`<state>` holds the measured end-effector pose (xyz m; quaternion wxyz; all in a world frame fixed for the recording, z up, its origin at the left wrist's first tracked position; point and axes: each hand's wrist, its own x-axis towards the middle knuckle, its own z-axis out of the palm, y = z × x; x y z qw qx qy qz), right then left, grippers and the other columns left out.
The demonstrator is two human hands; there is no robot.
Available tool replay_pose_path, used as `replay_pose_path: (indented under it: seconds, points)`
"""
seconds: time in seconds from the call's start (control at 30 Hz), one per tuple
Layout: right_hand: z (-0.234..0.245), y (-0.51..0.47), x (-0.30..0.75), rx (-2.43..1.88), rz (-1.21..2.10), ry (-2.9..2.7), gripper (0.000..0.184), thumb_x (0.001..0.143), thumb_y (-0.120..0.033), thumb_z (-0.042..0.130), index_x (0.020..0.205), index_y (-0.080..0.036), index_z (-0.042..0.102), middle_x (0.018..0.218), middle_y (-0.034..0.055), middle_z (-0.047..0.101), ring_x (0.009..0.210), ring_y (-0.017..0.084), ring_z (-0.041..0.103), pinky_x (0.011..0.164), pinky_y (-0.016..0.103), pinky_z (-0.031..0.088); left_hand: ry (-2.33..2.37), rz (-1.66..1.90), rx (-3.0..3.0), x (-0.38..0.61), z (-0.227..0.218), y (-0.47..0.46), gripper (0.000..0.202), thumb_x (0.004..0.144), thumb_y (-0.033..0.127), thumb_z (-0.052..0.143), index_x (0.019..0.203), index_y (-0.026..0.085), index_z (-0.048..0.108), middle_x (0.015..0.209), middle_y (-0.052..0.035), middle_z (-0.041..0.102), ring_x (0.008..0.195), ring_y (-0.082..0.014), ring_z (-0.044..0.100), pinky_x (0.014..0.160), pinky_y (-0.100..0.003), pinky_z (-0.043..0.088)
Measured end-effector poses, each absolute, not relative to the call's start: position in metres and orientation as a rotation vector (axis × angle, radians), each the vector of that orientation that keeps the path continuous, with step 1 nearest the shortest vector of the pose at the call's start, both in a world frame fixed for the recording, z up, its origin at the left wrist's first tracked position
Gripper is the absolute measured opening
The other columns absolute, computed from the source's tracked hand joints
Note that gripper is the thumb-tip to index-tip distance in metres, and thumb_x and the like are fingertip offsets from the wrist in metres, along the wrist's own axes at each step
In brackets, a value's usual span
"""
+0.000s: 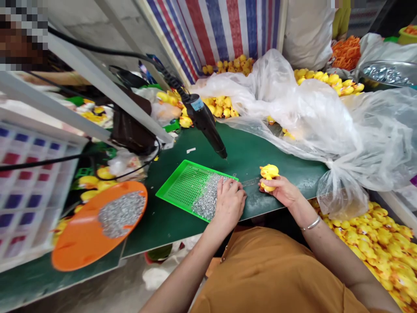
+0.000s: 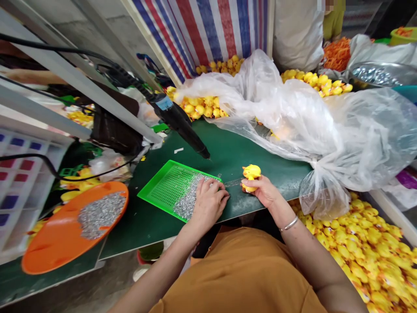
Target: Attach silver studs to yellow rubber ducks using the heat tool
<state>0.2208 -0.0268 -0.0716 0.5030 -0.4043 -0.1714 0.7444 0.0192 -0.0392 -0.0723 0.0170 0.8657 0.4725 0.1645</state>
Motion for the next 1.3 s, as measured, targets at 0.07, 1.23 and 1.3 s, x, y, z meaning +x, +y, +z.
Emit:
replay_pose_path:
  seconds: [0.07, 1.23, 1.3]
  points:
    - [-0.072, -0.028, 0.22, -0.978, 1.815, -0.441, 0.052, 0.046, -0.013, 0.091, 0.094, -0.018, 0.072, 0.076, -0.001, 0.069, 0.068, 0.014, 0.063, 0.072, 0.03, 0.053, 1.459, 0.565, 2.636, 0.021, -0.069, -0.037, 0.014, 0.086, 0.016, 0.06, 0.08, 0.021, 0.072, 0.095, -0.0081, 0.066, 0.108, -0.0305, 0.051, 0.113, -0.061, 0.028]
    - [-0.061, -0.006, 0.205, -0.892, 1.969, -0.498, 0.053, 0.048, -0.009, 0.09, 0.095, -0.016, 0.069, 0.08, 0.0007, 0.071, 0.072, 0.014, 0.066, 0.075, 0.031, 0.055, 1.748, 0.145, 2.217, -0.036, -0.041, -0.011, 0.011, 0.089, 0.02, 0.06, 0.086, 0.022, 0.07, 0.093, -0.0054, 0.071, 0.096, -0.0249, 0.061, 0.077, -0.033, 0.045]
    - [-0.06, -0.002, 0.203, -0.883, 1.965, -0.493, 0.05, 0.047, -0.008, 0.089, 0.092, -0.016, 0.069, 0.079, 0.0013, 0.071, 0.072, 0.014, 0.067, 0.074, 0.03, 0.055, 1.765, 0.127, 2.234, -0.033, -0.043, -0.012, 0.015, 0.091, 0.022, 0.057, 0.084, 0.022, 0.07, 0.092, -0.0056, 0.071, 0.097, -0.0258, 0.06, 0.076, -0.032, 0.044]
